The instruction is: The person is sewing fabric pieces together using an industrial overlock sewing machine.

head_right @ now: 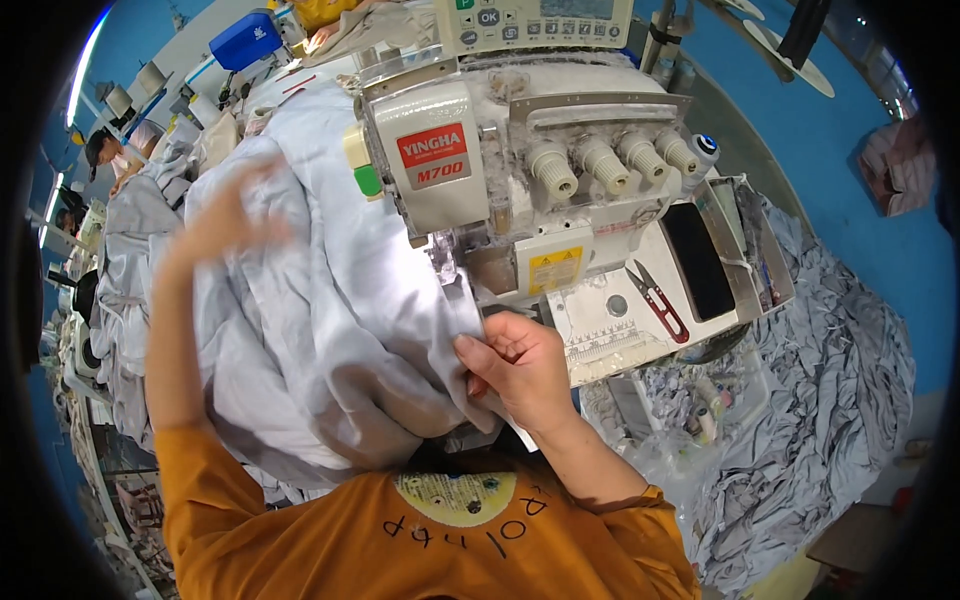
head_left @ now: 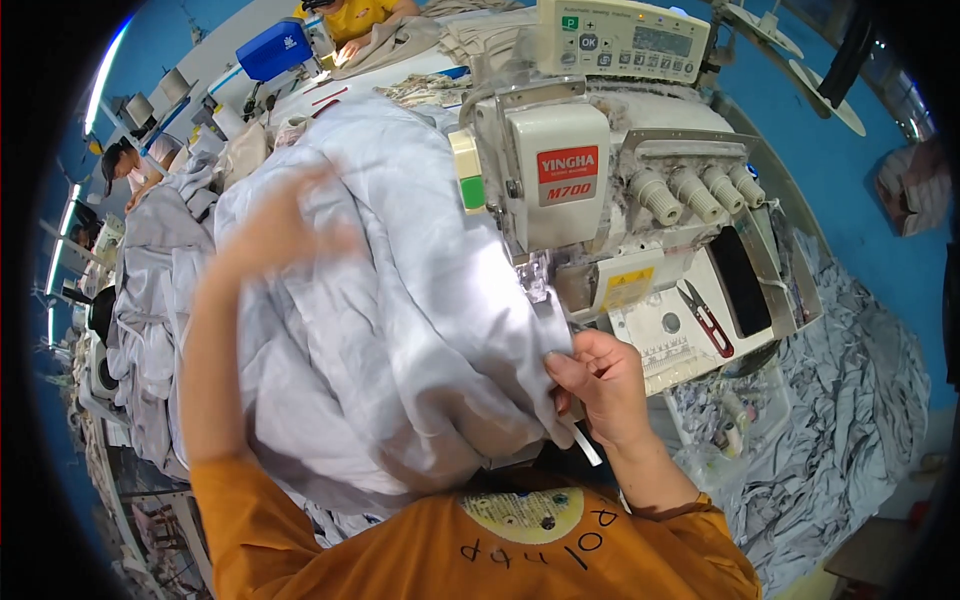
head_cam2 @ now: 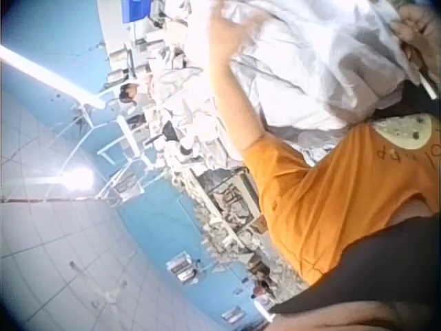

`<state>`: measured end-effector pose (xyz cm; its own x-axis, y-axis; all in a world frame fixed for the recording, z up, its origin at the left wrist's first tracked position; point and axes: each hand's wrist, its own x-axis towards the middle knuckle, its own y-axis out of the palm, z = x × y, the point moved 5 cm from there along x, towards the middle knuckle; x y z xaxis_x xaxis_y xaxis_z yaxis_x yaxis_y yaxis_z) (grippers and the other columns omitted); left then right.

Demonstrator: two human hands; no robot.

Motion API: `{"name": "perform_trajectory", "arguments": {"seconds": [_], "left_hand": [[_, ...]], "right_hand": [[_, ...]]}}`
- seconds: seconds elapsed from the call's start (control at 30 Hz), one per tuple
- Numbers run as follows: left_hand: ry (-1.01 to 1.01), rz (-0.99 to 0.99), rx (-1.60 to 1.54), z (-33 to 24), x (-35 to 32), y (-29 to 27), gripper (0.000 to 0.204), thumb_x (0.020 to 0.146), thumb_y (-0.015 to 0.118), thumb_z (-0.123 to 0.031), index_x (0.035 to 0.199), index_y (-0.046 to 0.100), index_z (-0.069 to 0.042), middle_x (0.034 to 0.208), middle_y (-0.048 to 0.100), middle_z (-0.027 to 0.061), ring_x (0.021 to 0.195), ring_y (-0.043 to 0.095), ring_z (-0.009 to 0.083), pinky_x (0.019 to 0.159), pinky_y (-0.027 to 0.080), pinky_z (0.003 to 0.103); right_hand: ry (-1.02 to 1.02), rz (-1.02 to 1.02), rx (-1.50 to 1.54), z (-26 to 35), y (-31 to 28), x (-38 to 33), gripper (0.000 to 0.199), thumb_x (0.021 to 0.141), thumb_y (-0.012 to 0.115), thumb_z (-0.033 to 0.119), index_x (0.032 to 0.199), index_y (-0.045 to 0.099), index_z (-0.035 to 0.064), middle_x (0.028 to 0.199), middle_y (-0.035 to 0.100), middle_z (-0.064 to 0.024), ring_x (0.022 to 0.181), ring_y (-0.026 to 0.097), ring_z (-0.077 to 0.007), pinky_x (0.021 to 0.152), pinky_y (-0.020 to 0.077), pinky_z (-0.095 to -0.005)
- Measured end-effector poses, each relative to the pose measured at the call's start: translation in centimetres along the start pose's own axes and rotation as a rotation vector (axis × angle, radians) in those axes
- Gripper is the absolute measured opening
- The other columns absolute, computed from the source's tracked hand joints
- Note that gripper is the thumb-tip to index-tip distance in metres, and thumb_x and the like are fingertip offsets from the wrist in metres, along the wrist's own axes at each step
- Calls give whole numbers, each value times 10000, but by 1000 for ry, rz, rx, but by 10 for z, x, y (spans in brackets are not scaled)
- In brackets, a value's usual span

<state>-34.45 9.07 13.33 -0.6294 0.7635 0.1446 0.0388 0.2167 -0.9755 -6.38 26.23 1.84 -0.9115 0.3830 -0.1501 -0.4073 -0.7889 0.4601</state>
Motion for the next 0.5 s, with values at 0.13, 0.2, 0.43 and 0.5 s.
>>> {"name": "perform_trajectory", "arguments": {"seconds": [0.13, 0.2, 0.43, 0.5], "left_hand": [[-46, 285, -255, -16, -86, 96, 399, 700, 634, -73, 1090, 566, -27, 1050, 585, 163, 955, 552, 367, 815, 446, 389], [-74, 76, -118, 2, -90, 91, 368, 704, 613, -54, 1069, 573, -34, 1021, 594, 152, 926, 561, 363, 796, 448, 392], [-108, -586, 270, 49, -42, 30, 277, 768, 529, -130, 1029, 587, -59, 1002, 606, 122, 864, 585, 339, 752, 464, 391], [-147, -597, 277, 66, -27, 34, 267, 787, 511, -152, 1024, 593, -60, 1016, 607, 120, 881, 588, 337, 761, 466, 391]], "right_hand": [[8, 10, -10, 2, 3, -1, 83, 867, 634, 79, 831, 601, 12, 673, 606, -3, 500, 527, -40, 464, 431, -171], [-40, -17, -48, 6, 5, -2, 84, 868, 632, 87, 832, 603, 17, 668, 606, -2, 485, 520, -39, 440, 413, -166], [-28, -132, -13, 4, 9, -7, 95, 862, 637, 85, 801, 589, 29, 608, 573, 10, 435, 484, -36, 384, 355, -169], [-38, -125, -9, 4, 11, -7, 95, 863, 635, 87, 804, 585, 32, 618, 578, 6, 435, 480, -36, 384, 349, -169]]}}
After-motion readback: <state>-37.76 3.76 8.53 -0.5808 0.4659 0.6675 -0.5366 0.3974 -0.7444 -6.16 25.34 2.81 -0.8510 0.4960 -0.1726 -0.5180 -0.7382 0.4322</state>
